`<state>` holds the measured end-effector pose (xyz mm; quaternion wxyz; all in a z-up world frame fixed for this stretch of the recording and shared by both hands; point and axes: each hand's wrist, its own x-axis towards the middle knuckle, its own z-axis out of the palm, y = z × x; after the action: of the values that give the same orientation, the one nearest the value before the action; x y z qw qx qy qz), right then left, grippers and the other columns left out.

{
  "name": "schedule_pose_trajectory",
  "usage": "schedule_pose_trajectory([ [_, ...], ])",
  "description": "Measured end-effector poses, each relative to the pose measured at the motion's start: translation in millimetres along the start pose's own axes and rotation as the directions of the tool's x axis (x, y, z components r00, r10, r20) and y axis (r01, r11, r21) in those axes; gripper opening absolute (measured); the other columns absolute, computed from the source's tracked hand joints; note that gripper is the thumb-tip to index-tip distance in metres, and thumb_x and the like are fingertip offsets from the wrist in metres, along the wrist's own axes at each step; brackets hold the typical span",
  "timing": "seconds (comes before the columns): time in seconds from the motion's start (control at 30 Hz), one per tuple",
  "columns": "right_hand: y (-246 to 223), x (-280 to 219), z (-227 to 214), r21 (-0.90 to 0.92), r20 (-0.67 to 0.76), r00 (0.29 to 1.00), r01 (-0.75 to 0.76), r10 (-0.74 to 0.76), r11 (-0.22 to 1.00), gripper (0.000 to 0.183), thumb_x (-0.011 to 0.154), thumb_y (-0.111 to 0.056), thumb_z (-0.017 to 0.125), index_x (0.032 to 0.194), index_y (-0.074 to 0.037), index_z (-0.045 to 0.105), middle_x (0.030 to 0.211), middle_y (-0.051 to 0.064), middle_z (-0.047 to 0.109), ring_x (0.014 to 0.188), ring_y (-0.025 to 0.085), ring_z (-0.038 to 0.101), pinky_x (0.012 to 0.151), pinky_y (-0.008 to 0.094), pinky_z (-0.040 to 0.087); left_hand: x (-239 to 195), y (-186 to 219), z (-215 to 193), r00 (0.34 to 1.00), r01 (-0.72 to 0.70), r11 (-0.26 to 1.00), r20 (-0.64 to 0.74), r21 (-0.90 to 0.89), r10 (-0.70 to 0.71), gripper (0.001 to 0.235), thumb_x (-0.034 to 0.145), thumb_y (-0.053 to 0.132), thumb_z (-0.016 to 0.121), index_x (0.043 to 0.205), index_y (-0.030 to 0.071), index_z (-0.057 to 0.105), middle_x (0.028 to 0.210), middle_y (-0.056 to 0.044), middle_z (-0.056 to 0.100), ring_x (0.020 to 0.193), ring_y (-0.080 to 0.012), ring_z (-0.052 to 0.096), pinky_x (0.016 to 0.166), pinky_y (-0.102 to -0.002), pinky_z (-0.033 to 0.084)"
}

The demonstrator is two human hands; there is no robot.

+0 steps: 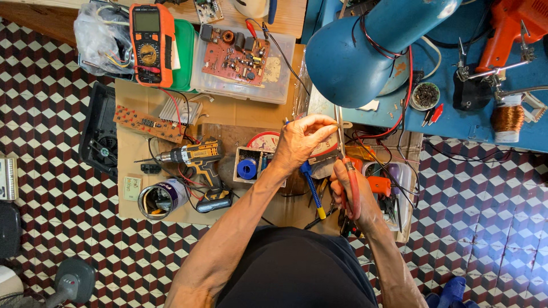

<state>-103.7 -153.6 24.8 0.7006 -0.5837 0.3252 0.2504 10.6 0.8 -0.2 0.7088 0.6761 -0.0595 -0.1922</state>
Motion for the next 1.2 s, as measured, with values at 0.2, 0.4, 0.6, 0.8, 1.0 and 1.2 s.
schedule_pose_trajectory([
  [0.2,-7.9,-5.3,5.4,-0.028,-0.032,0.998,0.051,-0.052,0.998,0.054,0.093,-0.064,0.054,0.093,-0.010,0.054,0.061,-0.004,0.044,0.050,0.009,0.045,0.043,0.023,0.037,7.6,0.8,4.0,1.000,0.013,0.997,0.004,-0.077,-0.013,0.019,0.096,0.017,0.073,0.109,0.004,0.076,0.095,-0.002,0.078,0.087,-0.0071,0.071,0.079,-0.023,0.058],
  [0.4,-8.6,-11.3,11.5,-0.107,-0.122,0.992,0.018,-0.031,0.994,0.058,0.091,-0.065,0.052,0.093,-0.007,0.056,0.057,-0.003,0.044,0.043,0.010,0.044,0.036,0.026,0.033,7.5,-10.2,9.7,1.000,0.023,0.991,0.019,-0.129,-0.020,0.020,0.097,0.016,0.073,0.112,0.003,0.076,0.097,-0.004,0.077,0.087,-0.0076,0.071,0.079,-0.023,0.059],
  [0.6,-7.4,-19.5,13.0,-0.143,-0.170,0.983,0.047,-0.071,0.989,0.062,0.092,-0.065,0.057,0.092,-0.003,0.054,0.057,0.000,0.045,0.041,0.011,0.044,0.036,0.025,0.034,9.8,-18.5,5.8,0.998,0.050,0.977,0.037,-0.207,-0.043,0.021,0.097,0.014,0.072,0.113,0.001,0.074,0.098,-0.005,0.077,0.091,-0.0081,0.071,0.082,-0.024,0.059],
  [0.8,20.8,-56.0,-16.3,-0.420,-0.385,0.919,-0.095,-0.082,0.903,0.068,0.084,-0.065,0.063,0.125,-0.011,0.064,0.076,0.008,0.062,0.060,0.020,0.059,0.058,0.038,0.049,-2.3,-6.7,-2.9,0.967,0.249,0.816,0.182,-0.522,-0.179,0.025,0.099,0.018,0.069,0.118,0.002,0.071,0.107,-0.010,0.076,0.095,-0.0153,0.075,0.090,-0.031,0.062],
  [1.0,67.3,-73.3,-66.6,-0.741,-0.499,0.853,-0.331,-0.150,0.585,0.082,0.077,-0.065,0.070,0.137,-0.010,0.058,0.106,0.015,0.074,0.099,0.032,0.072,0.088,0.046,0.055,-15.9,1.4,-2.1,0.942,0.334,0.653,0.267,-0.679,-0.205,0.027,0.102,0.025,0.065,0.119,0.004,0.070,0.110,-0.011,0.075,0.095,-0.0189,0.074,0.090,-0.032,0.062],
  [1.2,90.6,-59.2,-99.8,-0.682,-0.593,0.783,-0.363,-0.189,0.634,0.073,0.084,-0.052,0.069,0.140,-0.007,0.057,0.110,0.019,0.075,0.100,0.036,0.074,0.087,0.047,0.055,-25.6,-1.2,2.1,0.955,0.284,0.682,0.259,-0.674,-0.142,0.028,0.107,0.025,0.063,0.117,0.000,0.070,0.108,-0.011,0.075,0.096,-0.0169,0.074,0.091,-0.030,0.062],
])
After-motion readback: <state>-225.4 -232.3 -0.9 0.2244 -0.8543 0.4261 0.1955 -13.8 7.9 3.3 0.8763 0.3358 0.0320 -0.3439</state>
